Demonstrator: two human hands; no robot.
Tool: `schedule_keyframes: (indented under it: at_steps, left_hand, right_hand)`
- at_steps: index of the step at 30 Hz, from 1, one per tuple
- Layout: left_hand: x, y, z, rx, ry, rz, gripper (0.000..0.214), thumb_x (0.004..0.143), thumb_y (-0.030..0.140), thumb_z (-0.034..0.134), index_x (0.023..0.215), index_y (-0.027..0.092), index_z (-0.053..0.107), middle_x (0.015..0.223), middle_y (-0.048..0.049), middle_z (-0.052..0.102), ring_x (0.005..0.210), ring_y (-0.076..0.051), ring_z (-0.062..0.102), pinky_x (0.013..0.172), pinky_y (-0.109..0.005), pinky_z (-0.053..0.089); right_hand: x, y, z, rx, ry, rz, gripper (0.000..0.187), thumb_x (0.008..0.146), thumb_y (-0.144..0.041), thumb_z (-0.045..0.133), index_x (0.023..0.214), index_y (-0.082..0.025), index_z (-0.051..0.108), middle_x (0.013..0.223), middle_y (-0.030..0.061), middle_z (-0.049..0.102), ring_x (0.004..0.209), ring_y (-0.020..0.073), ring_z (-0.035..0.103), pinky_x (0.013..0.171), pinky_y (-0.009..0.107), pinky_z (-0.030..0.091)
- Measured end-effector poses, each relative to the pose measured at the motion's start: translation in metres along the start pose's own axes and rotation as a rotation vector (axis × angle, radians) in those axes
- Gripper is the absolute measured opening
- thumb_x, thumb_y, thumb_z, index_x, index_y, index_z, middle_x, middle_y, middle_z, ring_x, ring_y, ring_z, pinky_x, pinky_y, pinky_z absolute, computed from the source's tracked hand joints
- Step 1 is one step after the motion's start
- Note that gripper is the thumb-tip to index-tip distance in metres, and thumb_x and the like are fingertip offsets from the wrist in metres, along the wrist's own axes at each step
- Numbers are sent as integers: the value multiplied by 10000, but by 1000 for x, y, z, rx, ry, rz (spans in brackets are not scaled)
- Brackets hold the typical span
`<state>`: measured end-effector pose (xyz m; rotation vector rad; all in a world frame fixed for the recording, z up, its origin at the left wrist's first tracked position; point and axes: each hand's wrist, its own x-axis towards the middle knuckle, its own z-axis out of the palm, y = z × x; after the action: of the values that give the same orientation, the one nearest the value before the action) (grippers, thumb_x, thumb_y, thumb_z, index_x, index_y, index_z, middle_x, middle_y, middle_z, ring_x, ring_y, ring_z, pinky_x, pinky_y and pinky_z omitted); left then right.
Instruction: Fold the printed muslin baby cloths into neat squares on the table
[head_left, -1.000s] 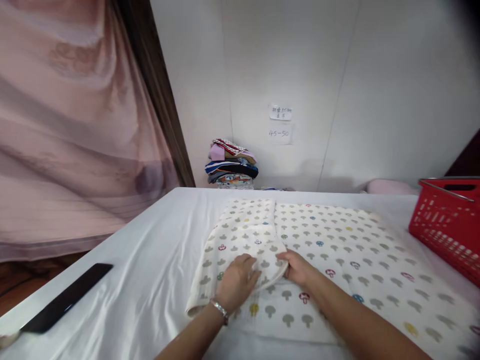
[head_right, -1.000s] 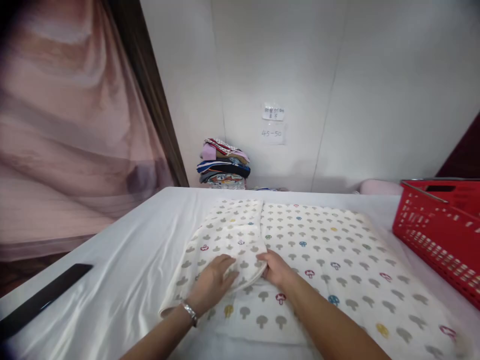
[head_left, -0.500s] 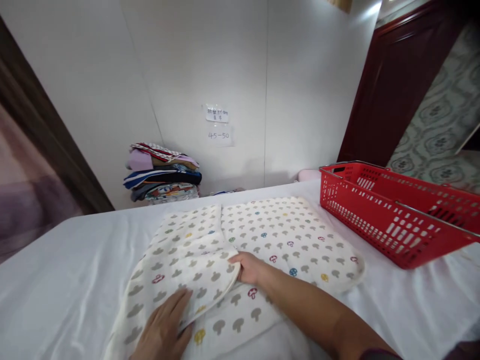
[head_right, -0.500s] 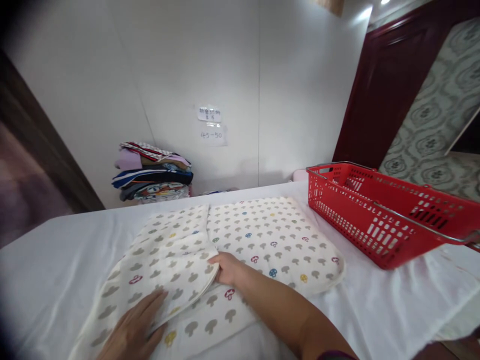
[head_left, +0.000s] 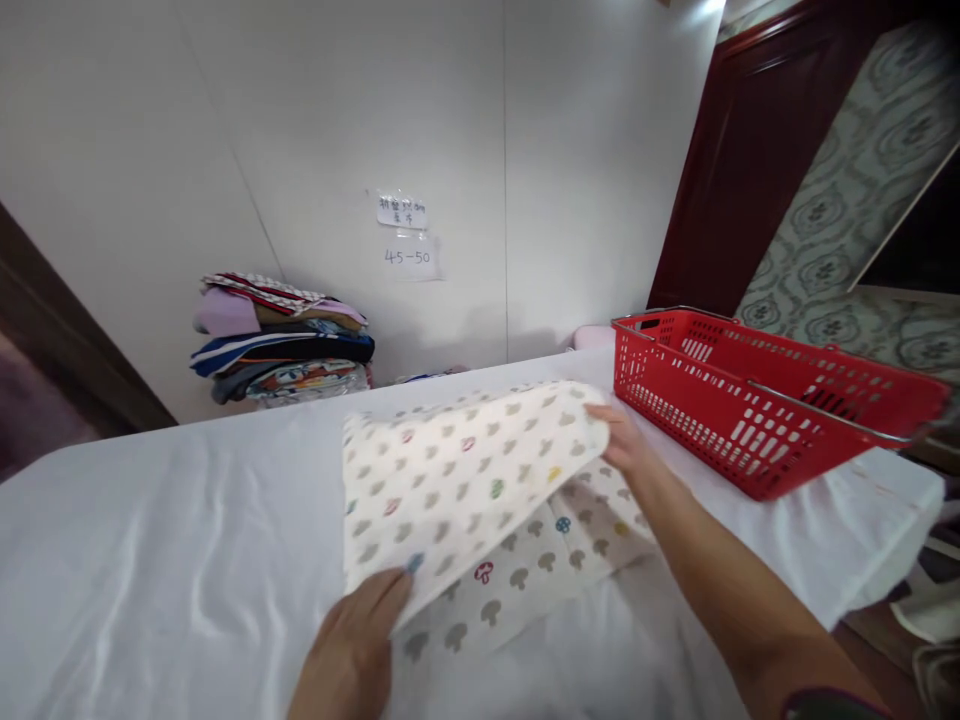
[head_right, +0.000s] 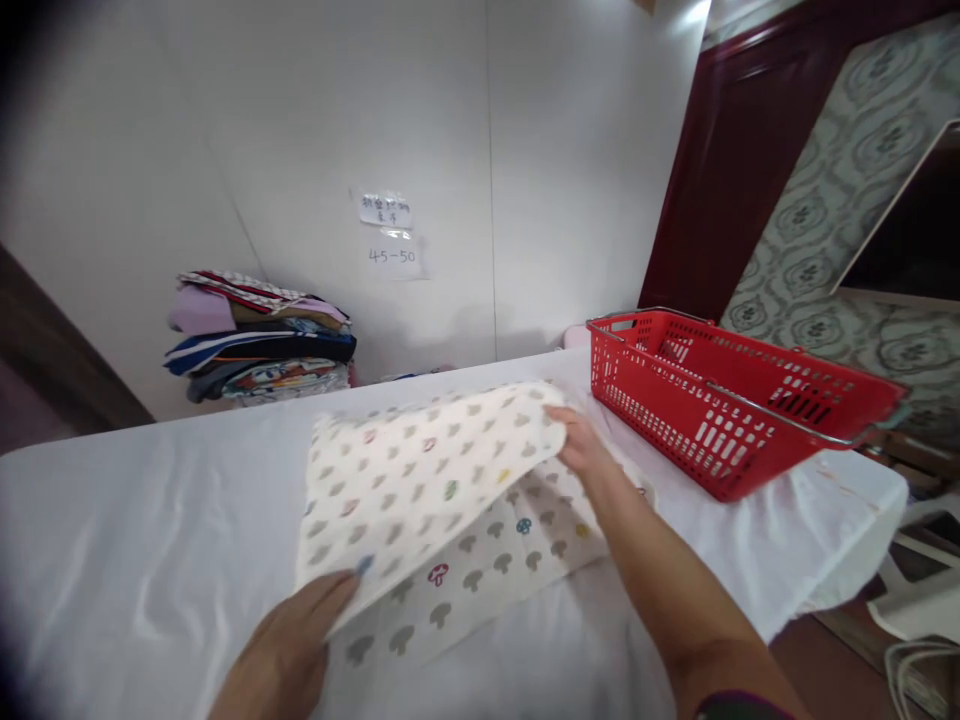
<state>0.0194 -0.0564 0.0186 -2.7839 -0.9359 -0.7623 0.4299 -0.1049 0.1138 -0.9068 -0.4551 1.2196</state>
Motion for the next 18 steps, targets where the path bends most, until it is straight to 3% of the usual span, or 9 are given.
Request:
schedule_keyframes:
  at_steps: [3,6,8,13,18]
  left_hand:
    - [2,29,14,-32,-61,108,589,650,41,364,1090,349,604,1135,36,619,1014,-192,592,852,-334,507]
    - [0,37,24,-34,-57,196,565,660,20,347,1029,333,638,1090,44,643,989,-187,604,833,-324,515]
    - [-1,33,27,-33,-38,238,571,649,9,344,1024,318,642,1090,46,643,987,-181,604,828,-317,514]
    - [2,27,20,-21,-5,338,494,688,40,377,1048,260,635,1093,20,642,987,-167,597,822,-283,499]
    - [8,35,14,-45,16,316,376,745,140,436,1056,244,621,1073,-23,639,970,-190,590,813,-310,481]
  right_hand:
    - [-38,-30,-67,-103,218,-96,319,804,-219,430,1031,-51,578,892,138,681,878,232,638,771,372,483]
    - [-71,-24,-123,-289,500,7,290,763,-134,441,1003,-45,577,838,146,686,787,216,656,741,356,497]
    - [-87,-11,-145,-357,580,53,318,712,-76,471,1013,-74,574,836,126,690,743,202,660,735,344,506]
    - [-100,3,-165,-454,622,70,363,651,-43,563,1005,-122,588,803,86,693,689,183,654,683,293,522]
    - [-83,-16,-155,-594,624,65,372,631,-10,584,977,-142,620,689,45,681,605,168,629,607,273,518]
